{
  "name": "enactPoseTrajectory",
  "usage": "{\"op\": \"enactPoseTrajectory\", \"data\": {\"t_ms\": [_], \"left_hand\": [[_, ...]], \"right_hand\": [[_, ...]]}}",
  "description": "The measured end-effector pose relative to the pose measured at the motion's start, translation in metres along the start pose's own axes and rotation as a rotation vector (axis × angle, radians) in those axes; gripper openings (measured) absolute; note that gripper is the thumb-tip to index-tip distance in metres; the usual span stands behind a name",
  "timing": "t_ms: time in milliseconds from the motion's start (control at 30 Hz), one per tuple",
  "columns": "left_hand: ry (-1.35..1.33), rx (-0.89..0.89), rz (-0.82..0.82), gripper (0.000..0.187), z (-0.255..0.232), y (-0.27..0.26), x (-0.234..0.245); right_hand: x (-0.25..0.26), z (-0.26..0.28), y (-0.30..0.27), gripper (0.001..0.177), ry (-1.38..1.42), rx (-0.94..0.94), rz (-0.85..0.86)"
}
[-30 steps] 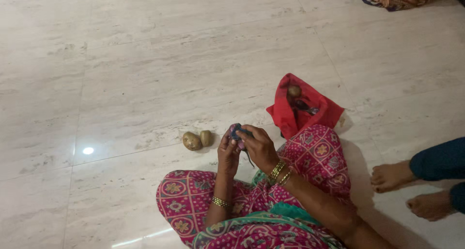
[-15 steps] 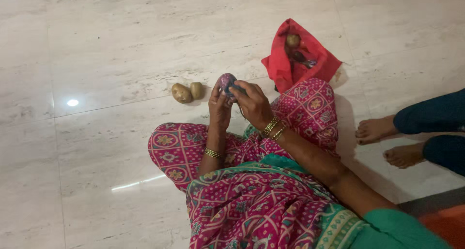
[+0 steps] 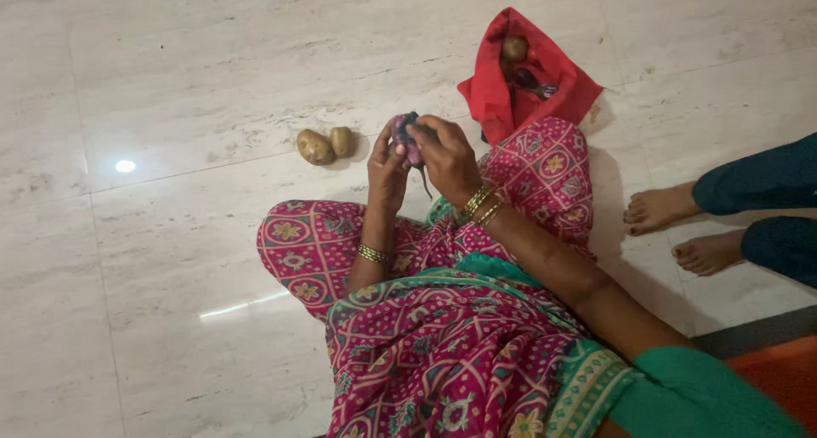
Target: The person sits on the floor and peels potatoes and an eggplant using a small knife. They handle the vegetables one at a time, rotating them to remove the skin, and place the peeled items on the floor.
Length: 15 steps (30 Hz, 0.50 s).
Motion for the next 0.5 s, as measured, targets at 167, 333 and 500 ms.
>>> {"op": "enactPoseTrajectory", "data": {"t_ms": [167, 333, 500], "left_hand": [[-0.045, -0.003, -0.026, 0.065, 0.010, 0.011, 0.019], [0.018, 0.031, 0.039, 0.065, 0.012, 0.004, 0.007], [0.009, 0.017, 0.020, 0.064, 0.009, 0.004, 0.001]], "right_hand": [[0.004, 0.012, -0.012, 0.038, 0.003, 0.079, 0.017], [-0.005, -0.015, 0.009, 0.035, 0.049, -0.037, 0.036], [-0.016, -0.039, 0.016, 0.035, 0.142, -0.242, 0.113]]}}
Point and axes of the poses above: each hand's wrist, its own y-axis towards the middle knuckle, its own x-axis out of the back of the hand, z = x × y, the point moved 10 cm from there along y, towards the middle knuckle, and after that the axes turned 13 degrees about -z, right-handed, at the moved point
